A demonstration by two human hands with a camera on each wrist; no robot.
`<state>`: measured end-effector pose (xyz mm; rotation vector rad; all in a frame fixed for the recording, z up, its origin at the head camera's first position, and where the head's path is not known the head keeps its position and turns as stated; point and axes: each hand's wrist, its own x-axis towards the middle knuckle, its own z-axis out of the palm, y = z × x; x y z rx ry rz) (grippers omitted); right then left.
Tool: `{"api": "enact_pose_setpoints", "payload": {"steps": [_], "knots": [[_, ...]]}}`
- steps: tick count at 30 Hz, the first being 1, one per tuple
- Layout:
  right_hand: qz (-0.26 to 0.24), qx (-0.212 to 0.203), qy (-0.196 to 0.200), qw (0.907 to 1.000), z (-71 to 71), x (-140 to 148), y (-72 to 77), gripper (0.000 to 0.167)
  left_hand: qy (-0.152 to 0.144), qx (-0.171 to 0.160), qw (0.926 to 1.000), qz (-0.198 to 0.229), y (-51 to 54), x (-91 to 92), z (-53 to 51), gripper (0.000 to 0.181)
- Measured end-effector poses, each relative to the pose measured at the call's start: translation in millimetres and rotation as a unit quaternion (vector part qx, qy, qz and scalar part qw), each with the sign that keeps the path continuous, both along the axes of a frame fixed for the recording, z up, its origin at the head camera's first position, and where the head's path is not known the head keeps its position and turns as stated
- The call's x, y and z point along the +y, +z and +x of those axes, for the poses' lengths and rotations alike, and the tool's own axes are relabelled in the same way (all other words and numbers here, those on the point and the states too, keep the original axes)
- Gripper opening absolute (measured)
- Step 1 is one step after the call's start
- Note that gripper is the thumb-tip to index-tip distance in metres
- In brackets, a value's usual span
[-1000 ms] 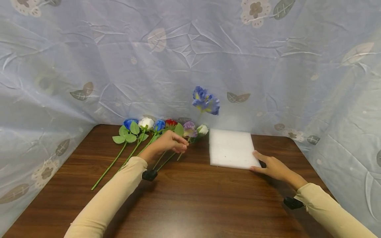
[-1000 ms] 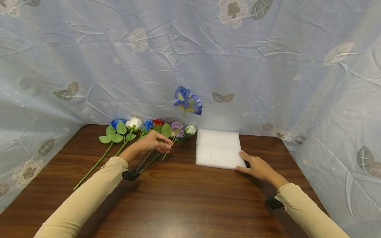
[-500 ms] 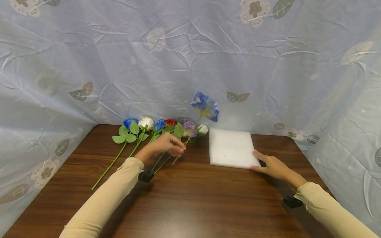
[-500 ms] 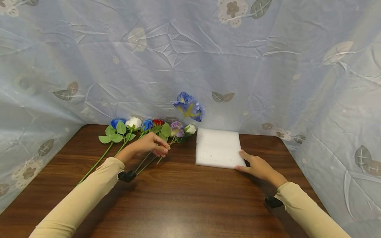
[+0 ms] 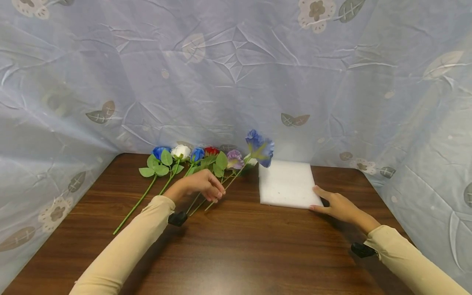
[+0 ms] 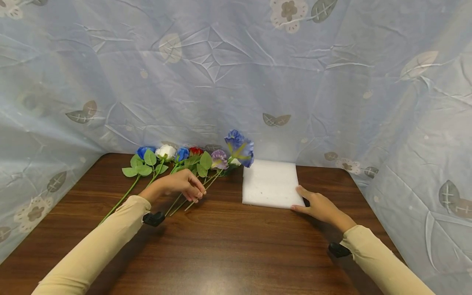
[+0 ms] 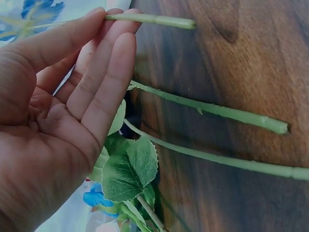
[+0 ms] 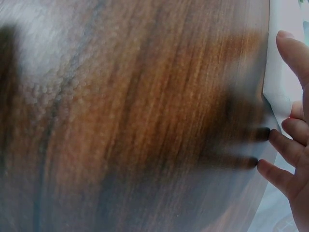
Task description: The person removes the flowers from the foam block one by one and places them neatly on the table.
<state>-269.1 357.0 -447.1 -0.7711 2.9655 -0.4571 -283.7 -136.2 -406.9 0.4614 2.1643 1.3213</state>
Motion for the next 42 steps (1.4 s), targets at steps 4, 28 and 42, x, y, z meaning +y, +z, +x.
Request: {"api": "enact_pose_setpoints", "payload": {"steps": [4,28,42], "knots": [[-0.002,0.0,-0.002,1.0,-1.2,-0.4,-0.9,0.088,-0.004,-0.005,0.9999,-0.008,-1.6,-3.2,1.2,0.018],[0.001,0.0,-0.001,1.0,-0.6,0.4,-1.7,0.088,-0.013,-0.038,0.9982,-0.045,-9.7,-6.9,7.2,0.018],[0.006,-0.015,-0.011,0.9998,1.0,0.0,2.5,0.09,0.0,-0.047,0.9981,-0.04,-19.6,8.9,8.3,0.026]]}}
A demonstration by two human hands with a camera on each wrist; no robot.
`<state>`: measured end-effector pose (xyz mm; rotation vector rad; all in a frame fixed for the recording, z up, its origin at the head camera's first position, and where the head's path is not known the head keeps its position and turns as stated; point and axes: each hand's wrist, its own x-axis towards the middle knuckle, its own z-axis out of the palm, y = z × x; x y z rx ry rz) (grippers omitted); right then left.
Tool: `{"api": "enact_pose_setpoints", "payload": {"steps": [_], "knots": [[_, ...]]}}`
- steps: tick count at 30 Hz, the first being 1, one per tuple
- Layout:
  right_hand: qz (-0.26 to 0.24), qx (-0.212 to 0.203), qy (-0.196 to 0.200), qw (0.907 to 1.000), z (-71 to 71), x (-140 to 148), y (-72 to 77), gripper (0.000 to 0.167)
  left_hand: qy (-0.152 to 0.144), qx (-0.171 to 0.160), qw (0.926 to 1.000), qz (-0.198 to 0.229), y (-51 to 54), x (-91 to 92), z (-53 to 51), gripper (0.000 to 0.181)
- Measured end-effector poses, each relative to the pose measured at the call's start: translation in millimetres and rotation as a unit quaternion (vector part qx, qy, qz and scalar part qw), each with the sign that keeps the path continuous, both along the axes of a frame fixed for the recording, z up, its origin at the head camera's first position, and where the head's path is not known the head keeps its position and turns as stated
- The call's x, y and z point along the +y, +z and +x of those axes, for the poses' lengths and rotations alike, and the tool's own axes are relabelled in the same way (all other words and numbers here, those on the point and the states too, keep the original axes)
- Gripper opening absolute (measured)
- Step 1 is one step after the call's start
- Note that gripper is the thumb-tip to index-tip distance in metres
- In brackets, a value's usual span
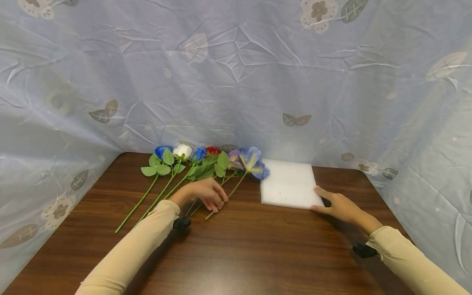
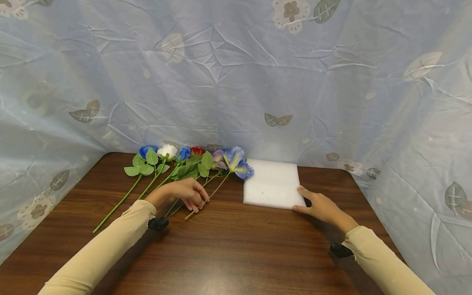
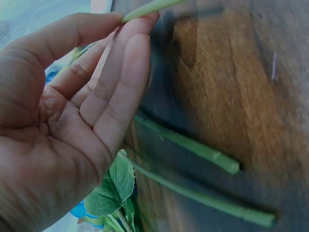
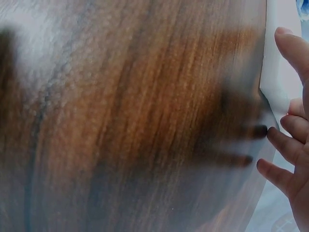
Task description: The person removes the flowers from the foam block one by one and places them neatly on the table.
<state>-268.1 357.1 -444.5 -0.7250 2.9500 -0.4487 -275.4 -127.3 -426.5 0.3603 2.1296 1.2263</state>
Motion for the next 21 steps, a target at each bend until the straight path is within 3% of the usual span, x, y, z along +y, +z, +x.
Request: {"api": "enact_pose_setpoints", "payload": {"steps": [5,9,15,21], "knots": [[0.005,-0.002,-0.002,1.0,-0.2,0.1,0.7,0.091,0.006,0.01,0.9998,0.014,0.1,5.9,0.5,0.022],[0.008,-0.002,-0.004,1.0,-0.5,0.3,1.6,0.091,0.019,0.035,0.9992,-0.002,1.5,6.8,1.0,0.019],[0.013,-0.006,-0.007,0.9999,-0.4,-0.3,3.0,0.092,0.05,0.059,0.9966,-0.028,7.9,-5.5,2.9,0.017],[0.01,-0.004,-0.008,0.9999,-1.0,-0.4,2.7,0.092,0.054,0.062,0.9957,-0.041,12.5,-20.6,1.8,0.018]]}}
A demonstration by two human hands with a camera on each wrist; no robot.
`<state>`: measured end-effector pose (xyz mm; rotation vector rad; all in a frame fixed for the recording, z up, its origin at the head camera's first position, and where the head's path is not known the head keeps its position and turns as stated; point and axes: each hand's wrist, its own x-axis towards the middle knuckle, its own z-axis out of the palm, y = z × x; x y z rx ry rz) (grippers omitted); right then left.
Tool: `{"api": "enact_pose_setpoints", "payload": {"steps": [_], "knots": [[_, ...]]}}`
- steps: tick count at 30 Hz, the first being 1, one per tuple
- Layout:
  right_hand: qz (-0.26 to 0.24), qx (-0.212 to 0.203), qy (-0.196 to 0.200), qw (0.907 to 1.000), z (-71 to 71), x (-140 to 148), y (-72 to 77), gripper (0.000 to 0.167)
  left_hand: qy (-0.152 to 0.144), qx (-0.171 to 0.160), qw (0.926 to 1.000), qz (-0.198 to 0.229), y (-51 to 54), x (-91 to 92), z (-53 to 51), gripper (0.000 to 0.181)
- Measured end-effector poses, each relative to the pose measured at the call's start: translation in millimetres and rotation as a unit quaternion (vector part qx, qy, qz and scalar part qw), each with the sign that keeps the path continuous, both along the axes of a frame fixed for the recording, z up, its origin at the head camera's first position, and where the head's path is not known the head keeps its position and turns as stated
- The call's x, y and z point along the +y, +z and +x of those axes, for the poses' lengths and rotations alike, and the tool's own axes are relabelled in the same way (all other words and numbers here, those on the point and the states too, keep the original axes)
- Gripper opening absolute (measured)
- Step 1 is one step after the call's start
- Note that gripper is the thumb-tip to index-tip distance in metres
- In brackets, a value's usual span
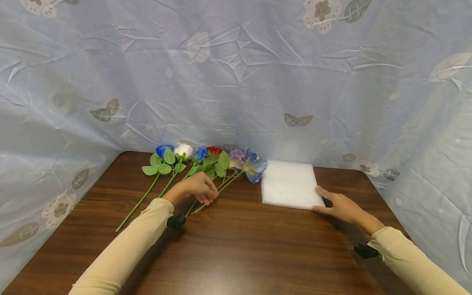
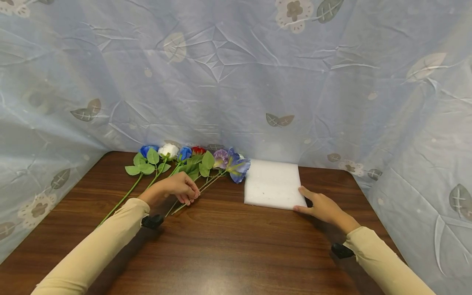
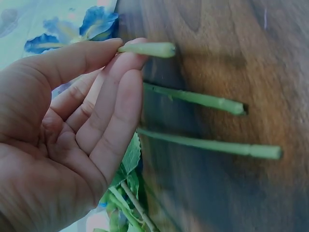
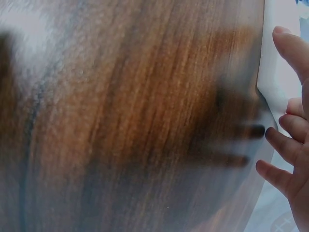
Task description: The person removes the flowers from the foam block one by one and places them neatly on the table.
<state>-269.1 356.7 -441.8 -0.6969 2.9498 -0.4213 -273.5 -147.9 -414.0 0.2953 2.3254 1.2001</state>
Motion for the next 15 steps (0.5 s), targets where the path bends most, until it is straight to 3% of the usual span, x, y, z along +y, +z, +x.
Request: {"api": "enact_pose_setpoints", "payload": {"steps": [6,15], "knots": [[-0.004,-0.003,0.003,1.0,0.5,-0.5,0.8,0.092,-0.004,-0.005,1.0,0.004,-2.0,0.2,0.6,0.019],[-0.002,-0.009,0.001,1.0,1.1,-1.7,3.7,0.092,-0.016,-0.015,0.9993,0.031,-15.0,21.2,-1.7,0.019]]}}
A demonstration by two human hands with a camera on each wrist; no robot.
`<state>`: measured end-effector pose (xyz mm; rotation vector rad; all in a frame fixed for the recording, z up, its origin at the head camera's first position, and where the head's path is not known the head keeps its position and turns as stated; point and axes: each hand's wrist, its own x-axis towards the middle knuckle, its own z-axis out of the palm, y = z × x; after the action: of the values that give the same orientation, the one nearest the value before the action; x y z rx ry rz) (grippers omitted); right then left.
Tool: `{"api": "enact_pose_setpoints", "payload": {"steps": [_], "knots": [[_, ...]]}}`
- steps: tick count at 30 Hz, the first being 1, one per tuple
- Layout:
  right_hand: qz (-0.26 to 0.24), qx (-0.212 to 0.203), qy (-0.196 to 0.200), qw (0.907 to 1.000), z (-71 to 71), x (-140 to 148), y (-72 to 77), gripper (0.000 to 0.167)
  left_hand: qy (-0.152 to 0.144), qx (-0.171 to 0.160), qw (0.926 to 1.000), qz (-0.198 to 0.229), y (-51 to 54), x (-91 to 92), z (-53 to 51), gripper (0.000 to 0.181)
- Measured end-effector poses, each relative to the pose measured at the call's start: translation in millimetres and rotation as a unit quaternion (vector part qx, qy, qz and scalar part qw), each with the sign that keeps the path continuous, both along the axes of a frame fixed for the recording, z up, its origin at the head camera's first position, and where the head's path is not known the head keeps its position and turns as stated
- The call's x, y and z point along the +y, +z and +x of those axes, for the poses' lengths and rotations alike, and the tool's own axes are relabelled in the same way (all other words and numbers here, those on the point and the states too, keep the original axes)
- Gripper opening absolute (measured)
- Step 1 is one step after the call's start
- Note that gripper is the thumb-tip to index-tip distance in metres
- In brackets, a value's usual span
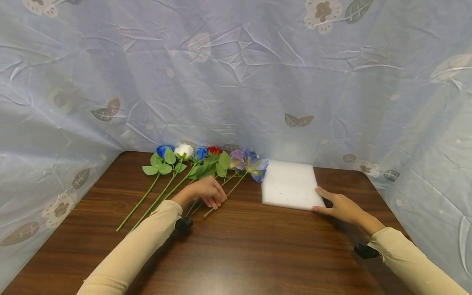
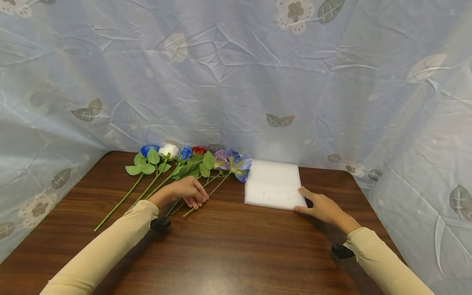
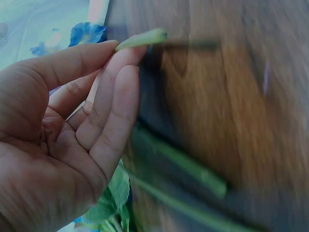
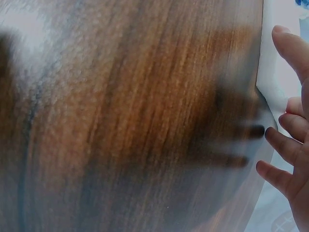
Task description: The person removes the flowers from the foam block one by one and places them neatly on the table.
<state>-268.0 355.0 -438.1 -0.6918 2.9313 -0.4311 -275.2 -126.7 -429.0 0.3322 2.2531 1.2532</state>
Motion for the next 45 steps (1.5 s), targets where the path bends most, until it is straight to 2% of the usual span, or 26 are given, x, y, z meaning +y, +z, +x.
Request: {"api": "enact_pose_setpoints", "payload": {"steps": [10,15,19,24,35,42,45], "knots": [[0.0,0.003,0.002,1.0,-3.0,-1.5,-1.8,0.092,0.02,-0.007,0.9994,0.025,-3.3,27.7,2.2,0.018],[-0.003,0.008,0.008,0.9999,-4.7,-2.6,-3.5,0.092,0.027,-0.016,0.9989,0.034,-4.8,34.5,0.9,0.017],[-0.006,0.007,0.007,0.9999,-4.9,-1.8,-4.3,0.092,0.037,-0.01,0.9988,0.032,-5.7,37.5,-0.5,0.017],[-0.007,0.008,0.004,0.9999,-4.6,-1.7,-4.7,0.092,0.074,0.003,0.9971,0.014,-5.7,38.3,-1.0,0.014],[-0.011,0.008,0.0,0.9999,-1.3,0.9,-6.1,0.091,0.155,-0.004,0.9879,-0.009,-6.7,22.6,-3.2,0.009],[-0.013,0.002,-0.003,0.9999,0.4,2.2,-6.9,0.091,0.207,0.018,0.9771,-0.044,-1.5,14.8,-4.0,0.007],[-0.016,0.003,-0.002,0.9999,0.7,2.3,-7.1,0.09,0.226,0.026,0.9726,-0.047,-0.9,13.8,-4.8,0.008]]}}
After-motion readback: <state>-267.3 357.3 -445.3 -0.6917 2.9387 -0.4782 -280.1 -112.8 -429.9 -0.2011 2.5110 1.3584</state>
